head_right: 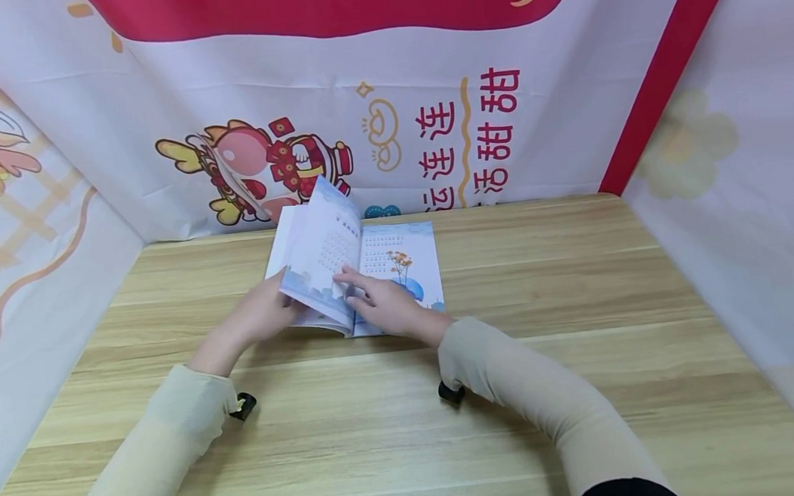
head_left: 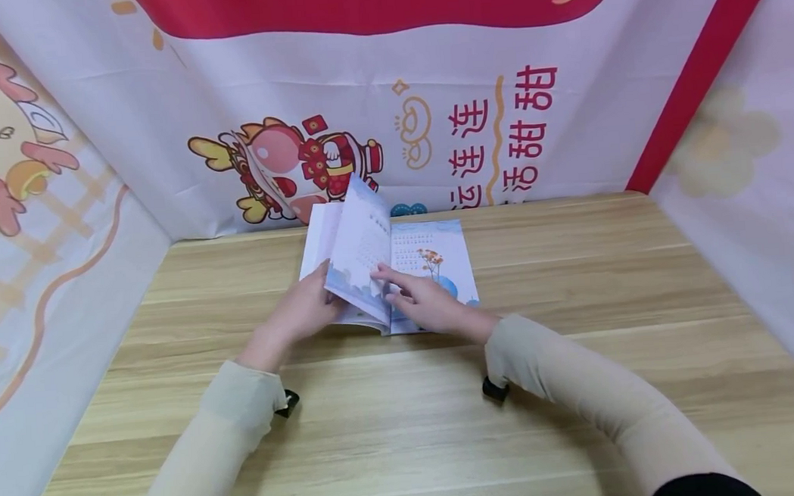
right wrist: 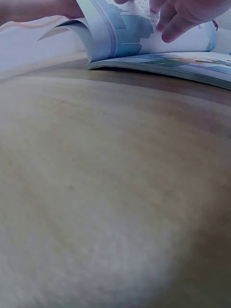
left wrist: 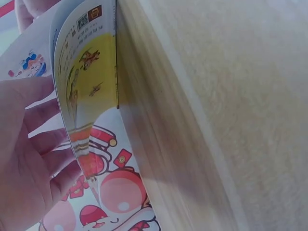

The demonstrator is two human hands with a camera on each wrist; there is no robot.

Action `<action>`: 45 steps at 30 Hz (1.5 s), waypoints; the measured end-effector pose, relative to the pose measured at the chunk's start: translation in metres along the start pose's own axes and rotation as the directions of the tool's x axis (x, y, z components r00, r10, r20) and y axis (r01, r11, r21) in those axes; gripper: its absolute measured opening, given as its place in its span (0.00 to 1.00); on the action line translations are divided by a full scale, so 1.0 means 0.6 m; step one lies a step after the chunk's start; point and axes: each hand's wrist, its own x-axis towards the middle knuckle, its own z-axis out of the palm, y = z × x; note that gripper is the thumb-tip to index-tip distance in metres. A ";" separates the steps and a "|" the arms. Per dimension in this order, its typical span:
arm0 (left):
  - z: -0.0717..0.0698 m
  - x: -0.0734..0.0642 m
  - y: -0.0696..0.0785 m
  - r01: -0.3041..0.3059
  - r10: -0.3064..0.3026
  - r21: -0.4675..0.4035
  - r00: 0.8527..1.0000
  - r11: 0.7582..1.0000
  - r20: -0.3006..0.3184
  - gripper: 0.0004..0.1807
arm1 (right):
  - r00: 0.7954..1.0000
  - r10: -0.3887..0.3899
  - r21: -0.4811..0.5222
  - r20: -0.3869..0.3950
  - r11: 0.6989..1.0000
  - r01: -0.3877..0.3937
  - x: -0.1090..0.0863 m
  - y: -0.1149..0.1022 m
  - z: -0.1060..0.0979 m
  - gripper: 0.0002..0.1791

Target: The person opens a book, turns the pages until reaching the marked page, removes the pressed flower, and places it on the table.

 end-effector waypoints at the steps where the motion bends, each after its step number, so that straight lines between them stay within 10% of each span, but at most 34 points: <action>1: -0.002 0.000 -0.002 0.010 -0.010 -0.026 1.000 1.000 -0.005 0.37 | 1.000 -0.010 -0.043 0.006 0.999 0.010 0.001 0.000 0.001 0.26; 11: -0.014 0.001 -0.017 0.011 -0.020 -0.114 0.997 0.993 -0.078 0.24 | 0.992 -0.077 -0.343 0.097 0.933 0.106 0.003 -0.008 0.006 0.26; 25: -0.041 0.003 -0.013 0.180 -0.218 -0.272 0.969 0.945 -0.117 0.30 | 0.993 -0.011 -0.457 0.117 0.887 0.064 0.008 -0.015 0.012 0.27; 32: -0.028 0.017 0.003 0.093 -0.089 0.063 0.994 0.994 -0.071 0.33 | 0.993 -0.032 -0.518 0.117 0.851 0.088 0.008 -0.019 0.016 0.27; 45: 0.009 0.031 0.033 0.032 -0.080 0.427 0.992 0.904 0.095 0.32 | 0.991 0.004 -0.525 0.132 0.849 0.067 0.006 -0.023 0.017 0.30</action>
